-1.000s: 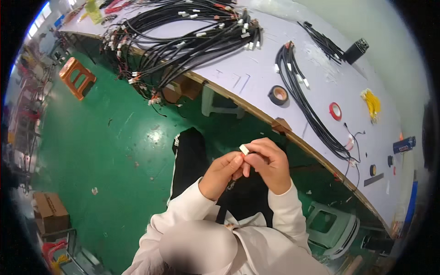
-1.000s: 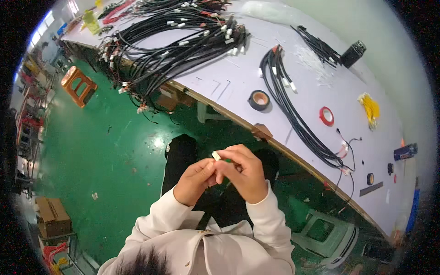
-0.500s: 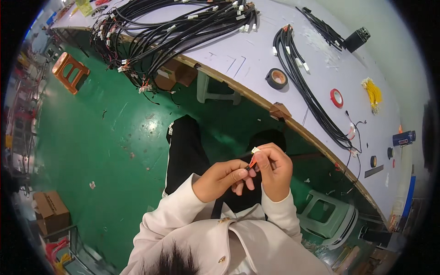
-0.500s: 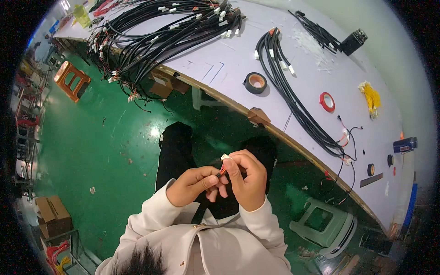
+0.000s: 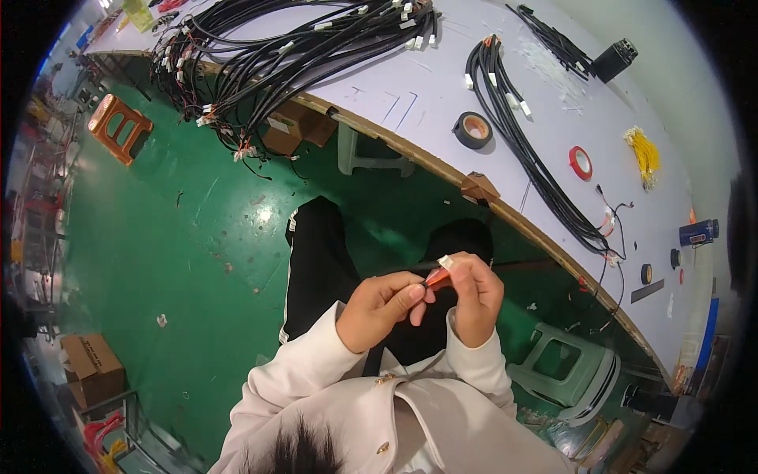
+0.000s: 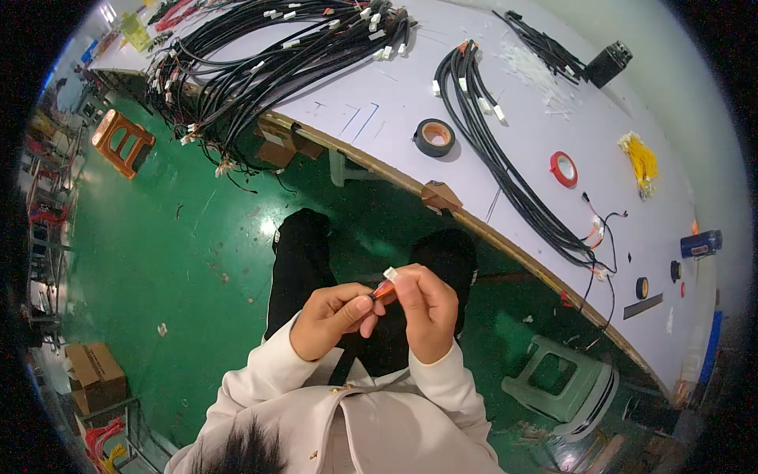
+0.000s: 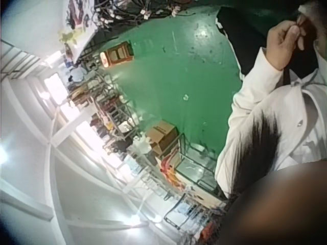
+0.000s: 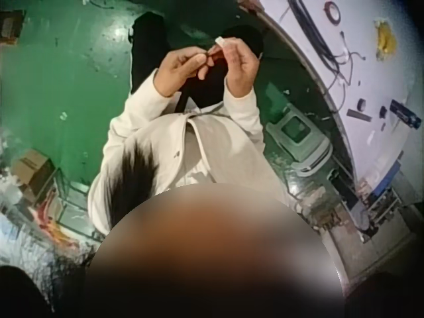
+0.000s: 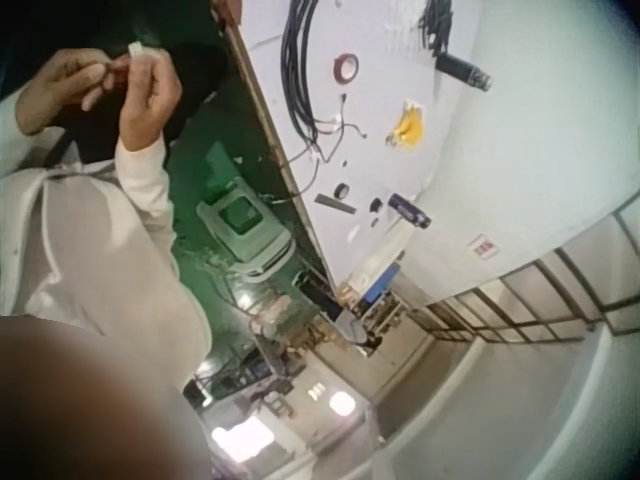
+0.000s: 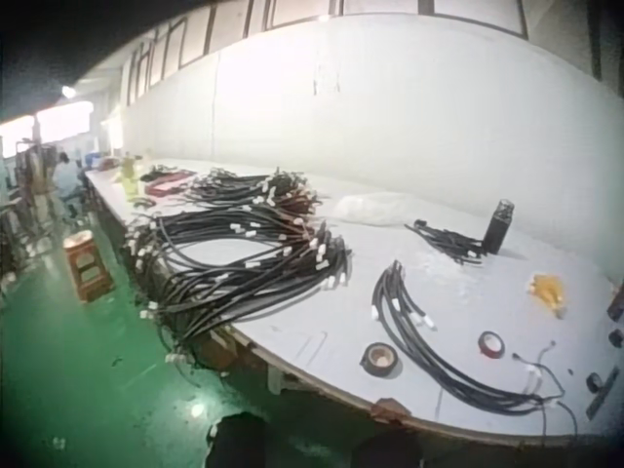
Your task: Wrapping wire bundles with electrical tape at an industrial workbench.
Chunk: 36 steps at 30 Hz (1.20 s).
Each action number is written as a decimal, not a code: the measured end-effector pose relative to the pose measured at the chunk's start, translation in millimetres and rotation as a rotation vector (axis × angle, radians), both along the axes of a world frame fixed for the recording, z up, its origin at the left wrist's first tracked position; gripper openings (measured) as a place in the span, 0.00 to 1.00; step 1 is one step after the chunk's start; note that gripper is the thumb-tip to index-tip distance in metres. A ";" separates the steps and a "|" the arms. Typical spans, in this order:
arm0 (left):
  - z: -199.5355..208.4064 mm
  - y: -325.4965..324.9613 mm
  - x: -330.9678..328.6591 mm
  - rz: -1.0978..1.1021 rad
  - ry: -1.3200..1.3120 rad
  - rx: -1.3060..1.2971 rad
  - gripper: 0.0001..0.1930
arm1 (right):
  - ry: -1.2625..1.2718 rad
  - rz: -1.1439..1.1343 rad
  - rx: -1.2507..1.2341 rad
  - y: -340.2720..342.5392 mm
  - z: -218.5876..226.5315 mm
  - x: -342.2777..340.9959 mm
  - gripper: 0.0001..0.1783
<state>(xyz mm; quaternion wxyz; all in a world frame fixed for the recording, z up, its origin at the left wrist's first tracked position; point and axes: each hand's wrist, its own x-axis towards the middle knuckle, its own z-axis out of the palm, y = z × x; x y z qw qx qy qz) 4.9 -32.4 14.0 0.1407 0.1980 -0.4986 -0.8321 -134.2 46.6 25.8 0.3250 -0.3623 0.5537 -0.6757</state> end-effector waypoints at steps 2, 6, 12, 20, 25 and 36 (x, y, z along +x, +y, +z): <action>-2.0 2.0 0.2 0.055 -0.002 -0.064 0.14 | -0.052 0.017 0.027 -0.8 1.0 -0.1 0.08; 1.9 3.2 -0.6 0.106 0.009 -0.138 0.14 | 0.061 0.056 0.087 -2.9 9.9 6.9 0.09; 1.3 1.6 0.8 0.094 0.060 -0.136 0.14 | -0.160 0.086 0.083 -5.0 11.4 6.9 0.07; 0.2 -5.0 1.2 0.006 -0.080 -0.294 0.14 | -0.149 0.031 0.112 -2.1 -5.6 3.4 0.06; -3.4 -2.9 3.2 0.069 -0.036 -0.212 0.15 | -0.138 0.117 0.102 -4.6 -4.2 -0.8 0.06; 8.8 -9.1 13.5 0.227 0.048 0.009 0.16 | 0.572 0.433 0.302 -40.6 66.9 -66.6 0.28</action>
